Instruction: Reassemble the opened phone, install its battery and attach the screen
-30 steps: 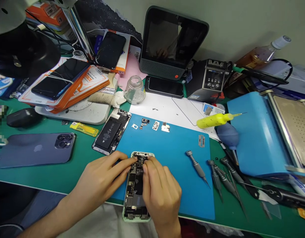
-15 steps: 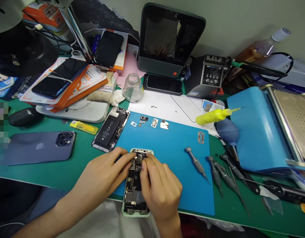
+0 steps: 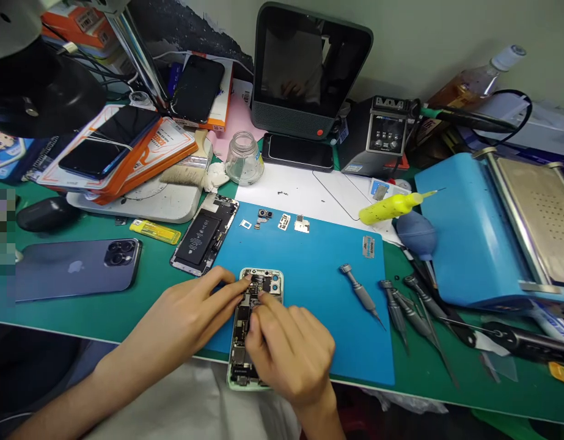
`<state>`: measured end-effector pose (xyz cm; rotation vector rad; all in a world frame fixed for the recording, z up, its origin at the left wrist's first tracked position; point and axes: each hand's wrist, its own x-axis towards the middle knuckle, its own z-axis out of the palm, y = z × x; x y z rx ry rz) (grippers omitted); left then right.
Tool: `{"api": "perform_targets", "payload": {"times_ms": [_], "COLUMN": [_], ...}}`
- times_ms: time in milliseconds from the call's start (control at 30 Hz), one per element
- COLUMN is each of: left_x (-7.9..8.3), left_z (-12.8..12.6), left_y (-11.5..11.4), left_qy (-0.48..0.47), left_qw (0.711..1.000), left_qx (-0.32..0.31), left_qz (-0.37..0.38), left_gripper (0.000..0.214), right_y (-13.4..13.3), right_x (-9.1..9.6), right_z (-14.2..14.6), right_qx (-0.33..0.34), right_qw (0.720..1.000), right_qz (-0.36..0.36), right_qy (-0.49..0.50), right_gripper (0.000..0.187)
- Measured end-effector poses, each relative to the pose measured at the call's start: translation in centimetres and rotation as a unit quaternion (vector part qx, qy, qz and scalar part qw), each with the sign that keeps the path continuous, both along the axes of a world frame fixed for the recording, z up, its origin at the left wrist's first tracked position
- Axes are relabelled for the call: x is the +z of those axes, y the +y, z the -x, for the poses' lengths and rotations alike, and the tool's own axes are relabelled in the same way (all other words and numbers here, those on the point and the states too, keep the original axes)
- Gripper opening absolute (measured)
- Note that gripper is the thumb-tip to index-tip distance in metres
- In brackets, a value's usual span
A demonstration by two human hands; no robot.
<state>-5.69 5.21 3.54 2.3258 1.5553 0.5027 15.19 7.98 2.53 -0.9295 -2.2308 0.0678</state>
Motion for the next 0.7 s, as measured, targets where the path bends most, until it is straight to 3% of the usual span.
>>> {"api": "perform_targets", "payload": {"times_ms": [267, 467, 700], "left_x": [1.2, 0.5, -0.4], "left_z": [0.8, 1.2, 1.5], "left_y": [0.7, 1.1, 0.9], "left_qy": [0.044, 0.002, -0.039], "left_qw": [0.998, 0.999, 0.999], "left_qx": [-0.034, -0.037, -0.03], "left_qz": [0.024, 0.028, 0.009], "left_gripper": [0.025, 0.026, 0.03], "right_y": [0.3, 0.5, 0.5], "right_x": [0.1, 0.3, 0.4], "right_z": [0.2, 0.3, 0.2], "right_qx": [0.04, 0.041, 0.056], "right_qw": [0.998, 0.998, 0.992], "right_qz": [0.026, 0.022, -0.031], "right_qy": [-0.033, -0.049, -0.111], "right_gripper": [0.012, 0.012, 0.013]}}
